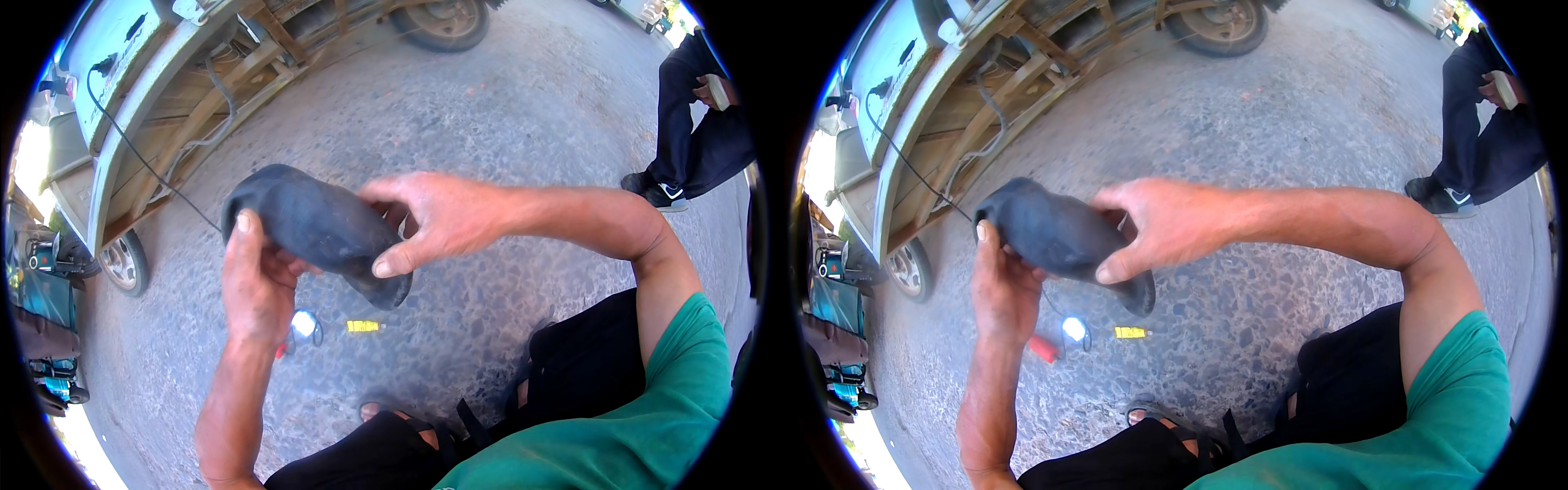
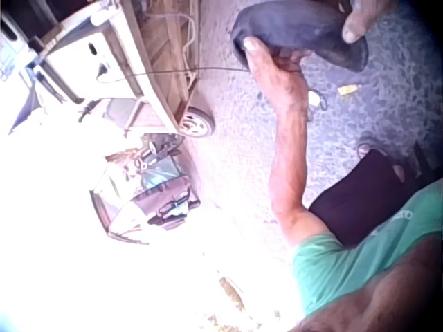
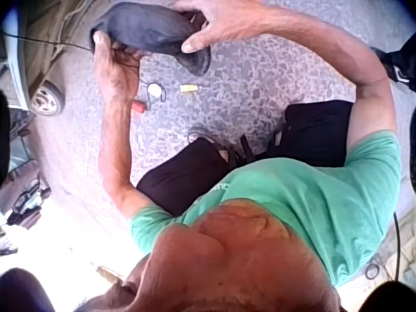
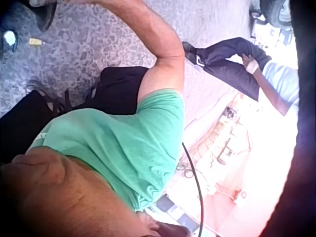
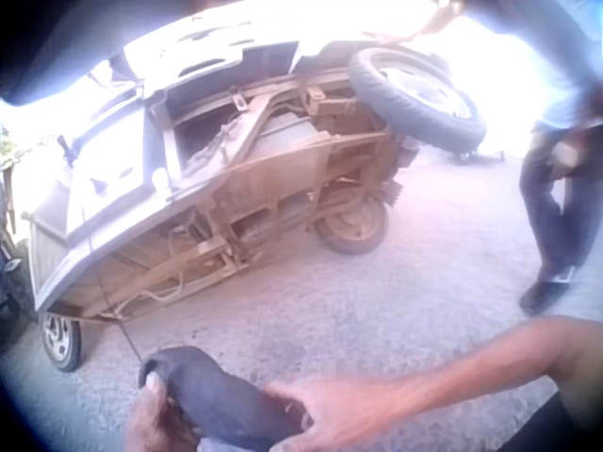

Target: The person sits on the floor and uses a metal tool to scrape the inner surface of a black rubber tire. They then use a red electric grinding tool to smooth the tire's surface and apply a yellow substance from a tube to the treated area.

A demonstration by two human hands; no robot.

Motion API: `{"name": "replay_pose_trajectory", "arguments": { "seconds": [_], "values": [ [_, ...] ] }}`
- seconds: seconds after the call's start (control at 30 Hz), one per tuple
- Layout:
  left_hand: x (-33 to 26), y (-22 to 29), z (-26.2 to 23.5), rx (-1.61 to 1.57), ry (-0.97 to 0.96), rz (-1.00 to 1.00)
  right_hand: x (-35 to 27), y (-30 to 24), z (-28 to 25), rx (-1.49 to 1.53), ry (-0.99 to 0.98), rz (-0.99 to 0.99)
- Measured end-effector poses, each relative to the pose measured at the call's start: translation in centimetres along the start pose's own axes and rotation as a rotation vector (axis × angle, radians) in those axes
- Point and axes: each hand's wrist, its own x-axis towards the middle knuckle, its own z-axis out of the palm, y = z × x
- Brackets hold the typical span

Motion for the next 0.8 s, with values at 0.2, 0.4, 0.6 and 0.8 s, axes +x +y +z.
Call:
{"name": "replay_pose_trajectory", "arguments": {
  "seconds": [0.2, 0.4, 0.6, 0.8],
  "values": [
    [0.1, 0.4, -0.8, -0.034, 0.0, 0.005, 0.0, 0.7, 0.2, -0.008, -0.084, 0.016],
    [0.3, 0.1, -1.5, -0.012, -0.11, 0.001, 0.0, -1.3, 0.4, -0.046, 0.122, -0.051],
    [1.7, -0.9, -2.6, 0.237, -0.046, -0.097, 0.0, -1.1, 0.1, -0.067, -0.084, -0.013],
    [2.6, -2.7, -2.9, 0.345, 0.112, -0.309, -0.4, -0.9, 0.6, 0.259, -0.216, -0.015]
  ]
}}
